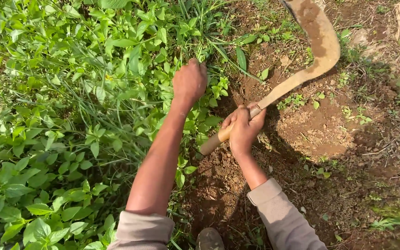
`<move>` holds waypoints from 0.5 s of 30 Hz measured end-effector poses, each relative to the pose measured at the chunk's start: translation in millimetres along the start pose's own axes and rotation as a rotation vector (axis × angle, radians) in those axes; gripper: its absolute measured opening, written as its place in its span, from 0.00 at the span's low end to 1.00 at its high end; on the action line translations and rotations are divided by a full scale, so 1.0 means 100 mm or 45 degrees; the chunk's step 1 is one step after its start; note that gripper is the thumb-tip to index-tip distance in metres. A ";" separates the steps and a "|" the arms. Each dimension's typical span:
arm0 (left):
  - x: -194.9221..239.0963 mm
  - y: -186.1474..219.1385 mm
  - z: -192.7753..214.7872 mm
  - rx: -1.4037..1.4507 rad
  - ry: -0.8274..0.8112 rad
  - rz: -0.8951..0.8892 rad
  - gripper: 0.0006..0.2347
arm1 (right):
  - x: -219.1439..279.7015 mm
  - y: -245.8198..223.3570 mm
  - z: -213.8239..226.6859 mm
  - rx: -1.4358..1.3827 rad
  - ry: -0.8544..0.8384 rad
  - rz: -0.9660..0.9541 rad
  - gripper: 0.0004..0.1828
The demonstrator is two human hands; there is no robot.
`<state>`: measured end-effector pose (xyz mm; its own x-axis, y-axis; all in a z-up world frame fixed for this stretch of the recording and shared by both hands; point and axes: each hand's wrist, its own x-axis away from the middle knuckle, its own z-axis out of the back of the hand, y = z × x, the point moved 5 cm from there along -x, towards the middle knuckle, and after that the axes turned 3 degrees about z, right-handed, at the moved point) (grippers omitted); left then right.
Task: Clearing weeds and vegetation from a patch of soil using a sickle and hands.
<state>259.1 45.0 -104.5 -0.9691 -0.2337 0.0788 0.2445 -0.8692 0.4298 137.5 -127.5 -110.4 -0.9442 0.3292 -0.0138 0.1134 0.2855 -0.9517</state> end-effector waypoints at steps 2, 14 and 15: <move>-0.02 -0.04 -0.06 -0.015 0.006 -0.010 0.15 | 0.12 0.43 0.05 0.145 -0.256 -0.192 0.07; 0.08 -0.02 -0.02 0.001 -0.013 0.005 0.14 | 0.05 0.43 0.04 0.065 -0.114 -0.130 0.10; 0.06 -0.01 0.00 0.003 -0.001 -0.005 0.14 | 0.07 0.67 0.03 0.121 -0.140 -0.153 0.15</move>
<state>253.3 44.6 -104.5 -0.9701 -0.2300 0.0776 0.2406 -0.8691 0.4321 137.0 -109.1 -175.0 -0.9778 0.1962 0.0736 -0.0273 0.2290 -0.9730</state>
